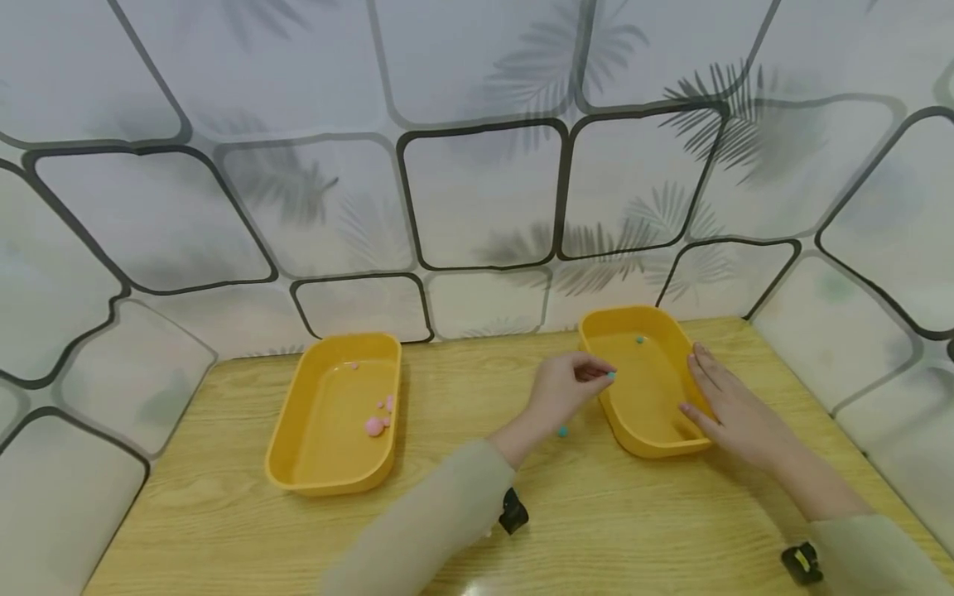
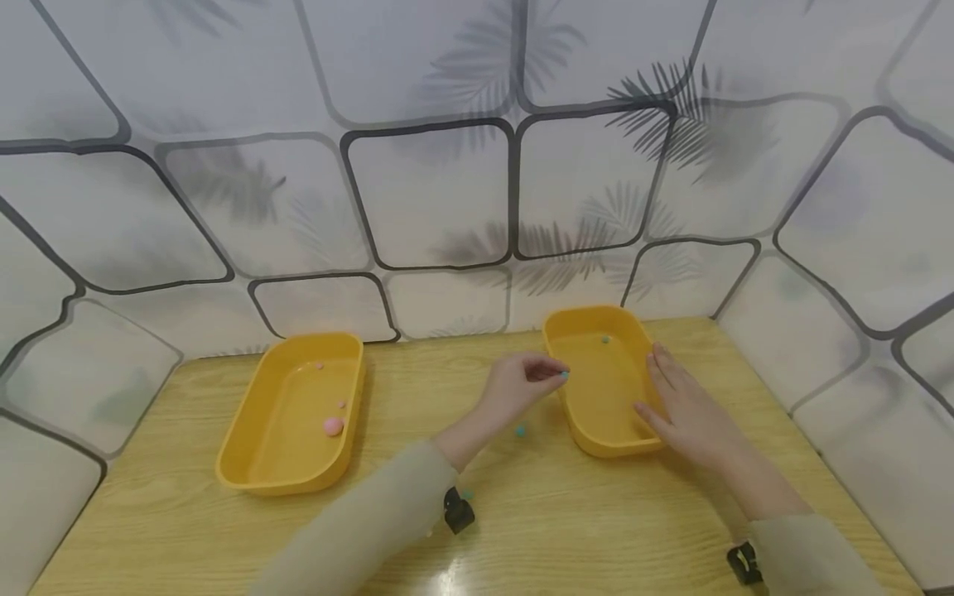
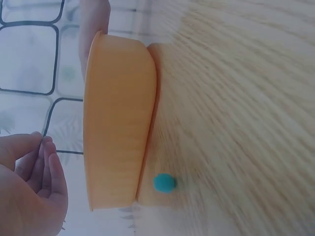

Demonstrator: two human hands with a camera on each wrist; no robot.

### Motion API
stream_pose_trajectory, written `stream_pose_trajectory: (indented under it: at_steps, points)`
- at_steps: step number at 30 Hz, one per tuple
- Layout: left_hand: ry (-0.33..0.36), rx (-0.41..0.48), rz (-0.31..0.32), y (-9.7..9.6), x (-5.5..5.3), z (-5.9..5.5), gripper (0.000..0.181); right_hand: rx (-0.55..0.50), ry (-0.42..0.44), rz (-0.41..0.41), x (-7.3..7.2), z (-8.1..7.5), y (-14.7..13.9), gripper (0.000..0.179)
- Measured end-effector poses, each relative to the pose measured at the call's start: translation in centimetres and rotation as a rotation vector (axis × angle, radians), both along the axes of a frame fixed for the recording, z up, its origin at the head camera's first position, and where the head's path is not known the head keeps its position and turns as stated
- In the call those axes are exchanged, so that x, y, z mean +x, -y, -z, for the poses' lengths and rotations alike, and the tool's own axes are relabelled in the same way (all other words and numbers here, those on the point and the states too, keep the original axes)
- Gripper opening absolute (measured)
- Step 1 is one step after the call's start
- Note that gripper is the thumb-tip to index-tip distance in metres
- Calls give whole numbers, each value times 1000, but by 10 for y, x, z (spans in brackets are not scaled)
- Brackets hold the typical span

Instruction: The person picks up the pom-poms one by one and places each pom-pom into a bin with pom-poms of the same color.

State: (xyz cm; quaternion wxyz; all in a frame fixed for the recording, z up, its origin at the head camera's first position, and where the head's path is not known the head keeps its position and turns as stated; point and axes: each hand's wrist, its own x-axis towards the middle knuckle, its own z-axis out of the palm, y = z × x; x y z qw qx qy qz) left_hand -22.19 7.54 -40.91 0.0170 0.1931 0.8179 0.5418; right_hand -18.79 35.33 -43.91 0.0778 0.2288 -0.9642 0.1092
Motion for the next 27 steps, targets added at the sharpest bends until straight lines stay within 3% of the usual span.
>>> stream_pose_trajectory:
  at_steps: [14, 27]
  points:
    - [-22, 1, 0, -30, -15, -2, 12, -5, 20, 3, -1, 1, -1, 76]
    - [3, -63, -76, -39, -23, 4, 9, -6, -1, -8, 1, -3, 1, 74]
